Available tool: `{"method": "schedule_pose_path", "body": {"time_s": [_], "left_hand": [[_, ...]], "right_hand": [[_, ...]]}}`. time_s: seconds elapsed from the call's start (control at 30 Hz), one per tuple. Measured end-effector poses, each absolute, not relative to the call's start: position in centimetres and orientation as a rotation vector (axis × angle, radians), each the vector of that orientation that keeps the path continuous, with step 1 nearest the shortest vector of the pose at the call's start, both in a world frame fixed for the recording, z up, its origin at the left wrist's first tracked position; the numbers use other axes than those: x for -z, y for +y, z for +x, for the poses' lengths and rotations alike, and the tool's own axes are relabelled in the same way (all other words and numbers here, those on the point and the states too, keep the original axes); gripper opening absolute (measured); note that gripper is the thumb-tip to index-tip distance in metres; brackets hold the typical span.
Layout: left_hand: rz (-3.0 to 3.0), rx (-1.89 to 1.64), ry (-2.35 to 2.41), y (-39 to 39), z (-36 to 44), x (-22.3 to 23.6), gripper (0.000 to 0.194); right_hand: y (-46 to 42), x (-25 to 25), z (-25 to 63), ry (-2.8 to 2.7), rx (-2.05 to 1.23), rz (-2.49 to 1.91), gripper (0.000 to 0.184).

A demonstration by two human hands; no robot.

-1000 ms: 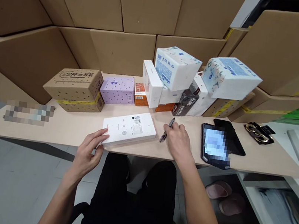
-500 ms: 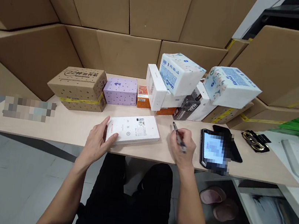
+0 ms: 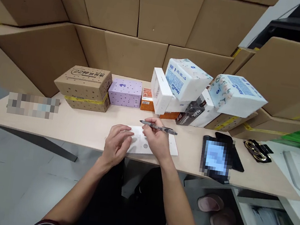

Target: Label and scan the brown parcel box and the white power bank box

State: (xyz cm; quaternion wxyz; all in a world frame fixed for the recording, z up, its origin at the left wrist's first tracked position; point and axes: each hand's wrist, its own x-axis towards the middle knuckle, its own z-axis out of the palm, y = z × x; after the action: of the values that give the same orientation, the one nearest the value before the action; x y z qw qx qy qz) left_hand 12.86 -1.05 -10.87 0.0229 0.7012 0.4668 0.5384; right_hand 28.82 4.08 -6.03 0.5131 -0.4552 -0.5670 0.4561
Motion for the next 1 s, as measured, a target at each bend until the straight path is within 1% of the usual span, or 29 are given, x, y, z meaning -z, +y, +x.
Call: {"method": "schedule_pose_path", "body": {"time_s": [0.1, 0.2, 0.4, 1.0], "left_hand": [[2.281, -1.565, 1.361, -0.5, 13.1, 10.9, 0.017], [2.300, -1.489, 1.373, -0.4, 13.3, 11.0, 0.020], [2.316, -1.475, 1.390, -0.4, 13.2, 10.9, 0.023], [2.333, -1.459, 1.402, -0.3, 13.2, 10.9, 0.023]], "right_hand": [[4.4, 7.1, 28.1, -1.397, -1.113, -1.170, 0.026], [4.2, 7.8, 28.0, -1.467, -1.021, -1.221, 0.027], [4.0, 7.9, 28.0, -1.639, -0.843, -1.228, 0.026], [4.2, 7.9, 27.9, -1.732, -0.774, -1.239, 0.023]]}}
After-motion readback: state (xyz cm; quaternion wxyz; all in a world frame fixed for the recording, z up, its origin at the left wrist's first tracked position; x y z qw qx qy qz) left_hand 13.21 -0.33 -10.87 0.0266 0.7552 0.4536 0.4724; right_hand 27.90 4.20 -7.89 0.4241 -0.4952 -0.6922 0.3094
